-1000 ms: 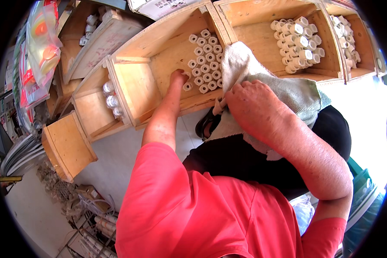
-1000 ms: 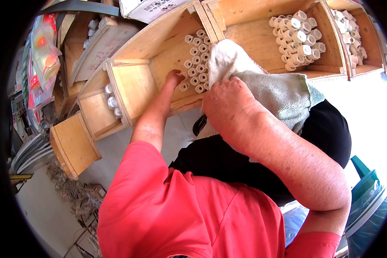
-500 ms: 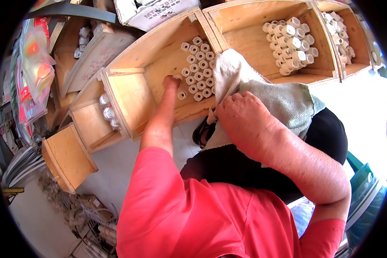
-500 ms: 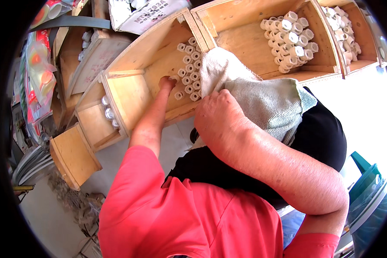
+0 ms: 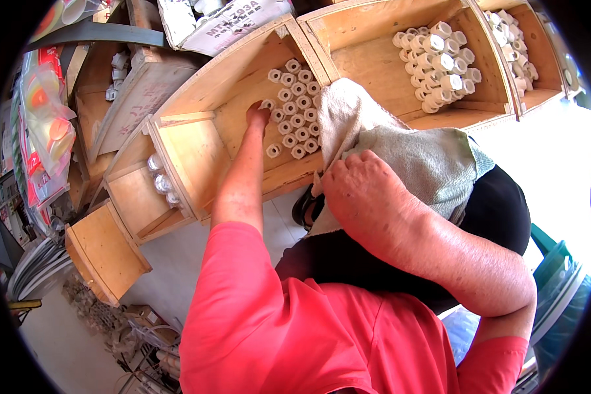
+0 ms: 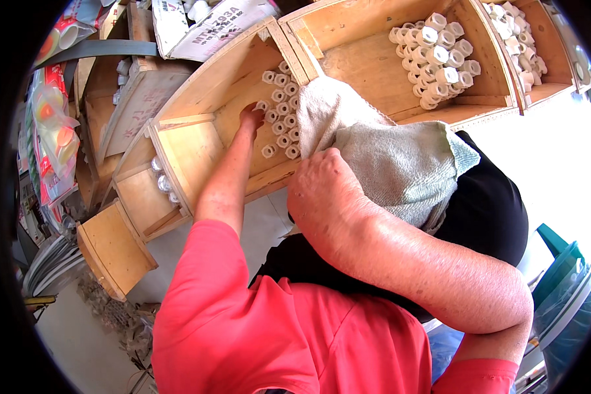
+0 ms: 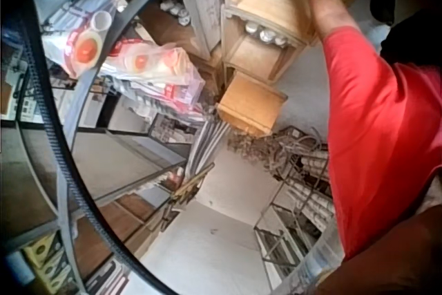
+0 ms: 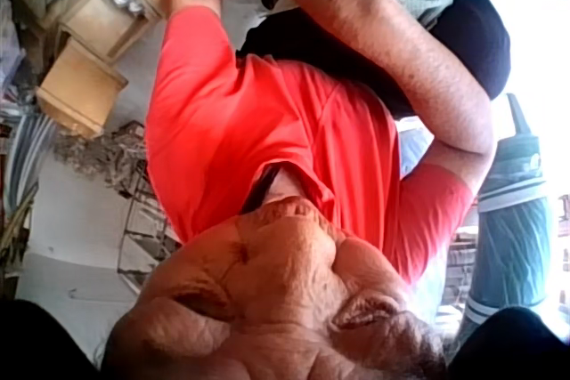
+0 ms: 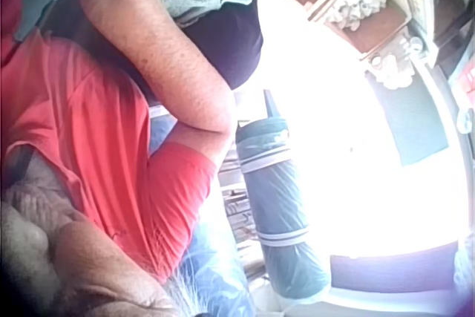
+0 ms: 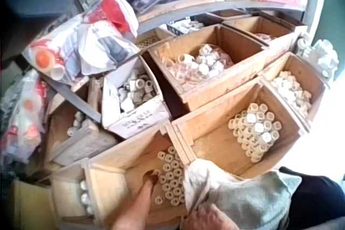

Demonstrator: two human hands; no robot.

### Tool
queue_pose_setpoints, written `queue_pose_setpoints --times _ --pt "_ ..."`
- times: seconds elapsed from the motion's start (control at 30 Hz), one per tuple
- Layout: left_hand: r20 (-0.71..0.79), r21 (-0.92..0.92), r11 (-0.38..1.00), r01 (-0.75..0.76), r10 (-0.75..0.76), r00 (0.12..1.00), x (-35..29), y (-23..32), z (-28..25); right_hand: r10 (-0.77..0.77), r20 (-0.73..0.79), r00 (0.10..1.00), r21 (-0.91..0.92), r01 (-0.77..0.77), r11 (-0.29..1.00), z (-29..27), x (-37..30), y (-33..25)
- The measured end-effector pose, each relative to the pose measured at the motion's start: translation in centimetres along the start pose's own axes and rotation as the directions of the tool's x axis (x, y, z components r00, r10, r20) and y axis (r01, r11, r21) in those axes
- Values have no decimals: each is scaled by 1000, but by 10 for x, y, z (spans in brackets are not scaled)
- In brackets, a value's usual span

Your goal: The person sits on the floor and repeatedly picks up small white cylindrical components from a wooden crate. They place the components into a cloth bag resting on their lap, then return to the crate to continue the process.

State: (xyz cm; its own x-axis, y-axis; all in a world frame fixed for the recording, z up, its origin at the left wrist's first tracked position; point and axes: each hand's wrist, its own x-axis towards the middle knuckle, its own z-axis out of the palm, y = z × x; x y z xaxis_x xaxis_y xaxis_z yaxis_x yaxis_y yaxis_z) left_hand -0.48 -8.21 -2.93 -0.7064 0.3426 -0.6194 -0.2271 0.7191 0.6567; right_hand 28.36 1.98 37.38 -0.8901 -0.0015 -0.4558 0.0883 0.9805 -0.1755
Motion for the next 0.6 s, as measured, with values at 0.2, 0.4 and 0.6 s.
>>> queue_pose_setpoints --times 0.2,0.4,0.6 --pt "44 74 997 -27 24 999 3 3 -2 -30 81 996 18 29 999 -13 -1 0" --pt "-15 147 980 -131 135 991 -9 6 12 -26 82 996 13 25 1000 -11 -1 0" --pt "10 166 975 -148 149 989 -7 -1 -9 -35 84 996 23 33 999 -15 0 -2"
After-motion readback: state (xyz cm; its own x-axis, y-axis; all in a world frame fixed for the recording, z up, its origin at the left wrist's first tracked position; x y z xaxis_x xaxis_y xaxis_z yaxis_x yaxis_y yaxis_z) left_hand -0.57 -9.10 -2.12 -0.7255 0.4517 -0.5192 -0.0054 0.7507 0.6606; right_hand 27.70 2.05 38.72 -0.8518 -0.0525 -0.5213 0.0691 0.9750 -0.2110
